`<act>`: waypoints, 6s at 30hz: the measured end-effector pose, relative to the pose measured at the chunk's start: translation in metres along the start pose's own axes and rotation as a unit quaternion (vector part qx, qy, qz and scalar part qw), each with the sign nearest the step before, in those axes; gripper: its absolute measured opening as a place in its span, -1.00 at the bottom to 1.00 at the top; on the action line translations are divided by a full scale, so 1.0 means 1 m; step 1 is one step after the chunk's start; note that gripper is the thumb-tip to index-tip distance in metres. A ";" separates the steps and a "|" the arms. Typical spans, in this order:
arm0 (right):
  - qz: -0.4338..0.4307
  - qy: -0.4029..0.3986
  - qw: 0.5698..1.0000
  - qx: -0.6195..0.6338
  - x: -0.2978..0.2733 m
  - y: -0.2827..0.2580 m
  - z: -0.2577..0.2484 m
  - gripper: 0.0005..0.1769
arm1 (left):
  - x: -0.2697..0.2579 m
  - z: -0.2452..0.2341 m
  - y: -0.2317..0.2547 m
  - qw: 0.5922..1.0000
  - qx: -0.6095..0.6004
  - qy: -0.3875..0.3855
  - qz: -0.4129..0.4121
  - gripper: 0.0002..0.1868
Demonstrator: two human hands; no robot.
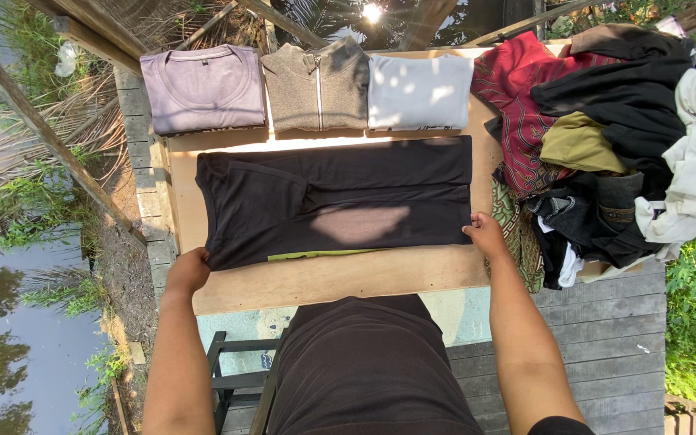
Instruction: The person folds a black t-shirt by hand on a wooden board, smoothing the fabric and aligning the sleeves before placing it on top of a stack of already folded garments.
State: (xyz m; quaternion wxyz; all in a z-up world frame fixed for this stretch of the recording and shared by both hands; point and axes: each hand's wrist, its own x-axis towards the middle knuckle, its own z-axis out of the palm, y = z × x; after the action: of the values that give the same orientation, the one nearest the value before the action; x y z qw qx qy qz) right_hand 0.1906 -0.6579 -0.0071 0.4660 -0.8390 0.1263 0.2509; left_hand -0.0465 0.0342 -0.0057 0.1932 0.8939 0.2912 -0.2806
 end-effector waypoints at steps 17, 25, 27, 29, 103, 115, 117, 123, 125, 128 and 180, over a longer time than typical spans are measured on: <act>0.124 0.030 0.990 0.053 -0.021 0.011 -0.003 -0.75 | -0.014 0.006 0.029 0.969 -0.215 0.009 -0.120 -0.71; 0.164 0.005 0.968 0.192 -0.033 0.014 0.009 -0.75 | -0.019 0.028 0.021 0.961 -0.266 0.047 -0.051 -0.66; 0.135 0.041 0.972 0.189 -0.037 0.016 0.012 -0.78 | -0.019 0.030 0.020 0.963 -0.259 0.062 -0.041 -0.65; 0.108 0.064 0.976 0.177 -0.039 0.017 0.015 -0.77 | -0.024 0.031 0.017 0.966 -0.242 0.060 -0.060 -0.65; -0.389 -0.013 0.839 -0.380 -0.073 -0.038 0.155 -0.17 | -0.080 0.148 0.305 0.897 0.119 0.156 0.397 -0.26; -0.299 0.063 0.853 -0.423 -0.043 0.025 0.055 -0.11 | -0.080 0.148 0.305 0.901 0.140 0.146 0.385 -0.26; -0.269 0.077 0.860 -0.426 -0.043 0.026 0.049 -0.12 | -0.081 0.148 0.304 0.901 0.144 0.141 0.385 -0.26; -0.254 0.145 0.850 -0.438 -0.052 0.007 0.075 -0.09 | -0.081 0.143 0.301 0.898 0.146 0.132 0.393 -0.25; -0.300 0.138 0.855 -0.401 -0.058 -0.005 0.101 -0.07 | -0.081 0.142 0.299 0.895 0.149 0.134 0.398 -0.25; -0.348 0.079 0.856 -0.373 -0.075 -0.024 0.150 -0.04 | -0.079 0.142 0.292 0.894 0.139 0.129 0.405 -0.24; -0.093 -0.018 0.983 -0.160 -0.061 -0.208 0.321 -0.79 | 0.037 -0.076 0.135 0.958 -0.230 0.101 0.139 -0.69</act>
State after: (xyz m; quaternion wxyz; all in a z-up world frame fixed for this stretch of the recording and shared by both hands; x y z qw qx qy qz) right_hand 0.1346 -0.2765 0.0338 0.3491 -0.9061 -0.0023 0.2390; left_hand 0.0934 -0.0136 0.0547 0.4006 0.8805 0.2390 -0.0843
